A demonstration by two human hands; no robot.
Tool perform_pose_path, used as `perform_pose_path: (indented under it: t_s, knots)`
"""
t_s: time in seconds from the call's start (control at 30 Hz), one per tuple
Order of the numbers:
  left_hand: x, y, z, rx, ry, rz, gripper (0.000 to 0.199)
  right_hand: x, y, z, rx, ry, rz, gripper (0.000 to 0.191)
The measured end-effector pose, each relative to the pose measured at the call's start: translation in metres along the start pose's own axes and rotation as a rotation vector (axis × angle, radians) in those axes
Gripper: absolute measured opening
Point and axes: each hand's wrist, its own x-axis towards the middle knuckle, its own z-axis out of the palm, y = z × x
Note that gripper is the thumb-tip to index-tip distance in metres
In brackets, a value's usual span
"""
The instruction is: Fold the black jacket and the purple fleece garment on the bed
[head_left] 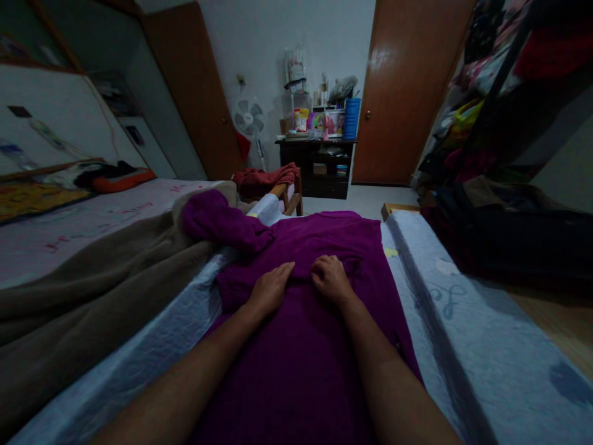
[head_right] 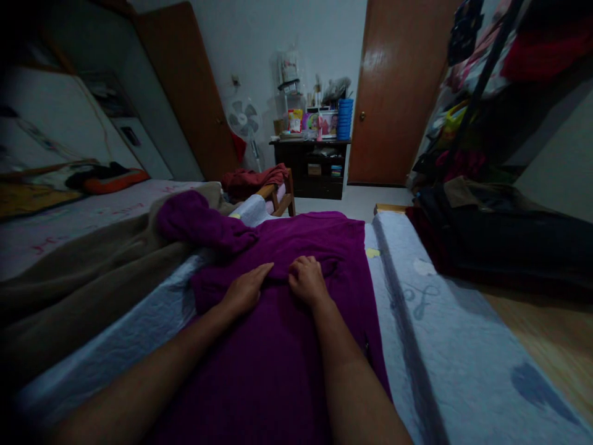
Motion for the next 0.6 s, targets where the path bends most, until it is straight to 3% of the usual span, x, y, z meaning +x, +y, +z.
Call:
perform_pose_path:
  t_s: [0.17,0.3,0.43,0.6]
  knots:
    - [0.000,-0.003,-0.004,0.001,0.060,0.023,0.057,-0.003,0.002,0.017,-0.021,-0.108,0.009,0.021]
    - [-0.005,-0.010,-0.015,0.133,0.095,0.048,0.040,0.002,0.014,0.020,0.029,-0.019,0.101,0.020]
    - [-0.021,-0.021,-0.030,0.245,0.064,-0.044,0.029,0.006,0.017,0.020,0.065,0.054,0.159,0.024]
    - [-0.041,-0.023,-0.048,0.194,0.076,-0.151,0.036,0.005,0.013,0.013,0.046,-0.080,0.117,0.021]
